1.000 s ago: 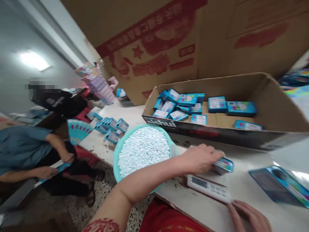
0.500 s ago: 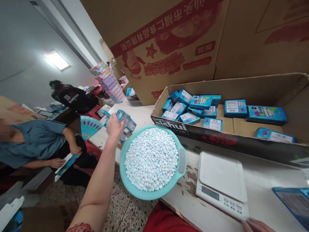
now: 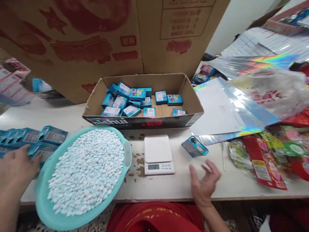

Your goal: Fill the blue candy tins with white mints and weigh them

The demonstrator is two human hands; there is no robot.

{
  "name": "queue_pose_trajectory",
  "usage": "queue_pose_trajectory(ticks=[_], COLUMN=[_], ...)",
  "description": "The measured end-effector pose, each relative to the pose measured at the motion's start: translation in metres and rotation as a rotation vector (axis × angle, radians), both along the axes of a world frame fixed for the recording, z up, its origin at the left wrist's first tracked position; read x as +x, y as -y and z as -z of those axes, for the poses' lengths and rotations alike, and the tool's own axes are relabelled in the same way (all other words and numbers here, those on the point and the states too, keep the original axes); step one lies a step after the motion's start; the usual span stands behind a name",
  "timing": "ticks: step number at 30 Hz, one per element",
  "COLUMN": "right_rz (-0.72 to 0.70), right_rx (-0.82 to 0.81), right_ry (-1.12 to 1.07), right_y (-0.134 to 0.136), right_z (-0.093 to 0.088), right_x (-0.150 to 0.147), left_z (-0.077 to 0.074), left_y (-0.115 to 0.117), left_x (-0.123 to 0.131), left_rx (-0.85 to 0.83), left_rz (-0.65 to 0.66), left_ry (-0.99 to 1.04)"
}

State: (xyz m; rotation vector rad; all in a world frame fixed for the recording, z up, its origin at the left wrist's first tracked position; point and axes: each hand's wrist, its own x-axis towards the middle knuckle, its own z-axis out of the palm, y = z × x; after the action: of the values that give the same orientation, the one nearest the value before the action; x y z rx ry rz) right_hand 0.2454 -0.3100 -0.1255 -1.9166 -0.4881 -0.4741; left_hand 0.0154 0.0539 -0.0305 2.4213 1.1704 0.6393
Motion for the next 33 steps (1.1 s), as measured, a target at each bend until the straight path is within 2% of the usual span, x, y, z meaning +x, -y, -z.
queue_pose_trajectory(ticks=[2,4,6,8,10,14,18,23,29,33], right_rz=[0.09,0.1,0.088,0.082,0.057,-0.126,-0.362,-0.524,-0.669,-0.735], right_rx=[0.025,0.032,0.019,-0.042,-0.088,0.039,0.113,0.152,0.104,0.071], right_ry=[-0.014,-0.116,-0.289,-0.461,-0.504,-0.372,-0.31,-0.286,-0.443,-0.453], right_y=[0.004,0.002,-0.005,-0.013,-0.017,-0.021,-0.034,-0.053,-0.086,-0.094], right_z=[-0.003,-0.004,-0.005,-0.008,-0.014,-0.027,-0.039,-0.051,-0.034,-0.023], right_x=[0.022,0.044,0.06,0.069,0.069,0.055,0.037,0.019,0.014,0.016], left_z=[-0.007,-0.014,-0.014,-0.003,0.01,0.023,0.02,0.013,0.01,0.007], left_y=[-0.005,-0.002,0.008,0.017,0.022,0.028,0.034,0.054,0.067,0.07], left_x=[-0.037,-0.071,-0.085,-0.078,-0.063,-0.04,-0.033,-0.027,-0.032,-0.037], left_rx=[0.131,0.252,0.258,0.102,-0.009,-0.019,-0.102,-0.148,0.025,0.047], left_rz=[-0.108,-0.211,-0.213,-0.081,0.003,-0.041,-0.066,-0.151,-0.151,-0.129], left_ry=[0.043,0.044,-0.009,-0.116,-0.219,-0.271,-0.309,-0.435,-0.375,-0.194])
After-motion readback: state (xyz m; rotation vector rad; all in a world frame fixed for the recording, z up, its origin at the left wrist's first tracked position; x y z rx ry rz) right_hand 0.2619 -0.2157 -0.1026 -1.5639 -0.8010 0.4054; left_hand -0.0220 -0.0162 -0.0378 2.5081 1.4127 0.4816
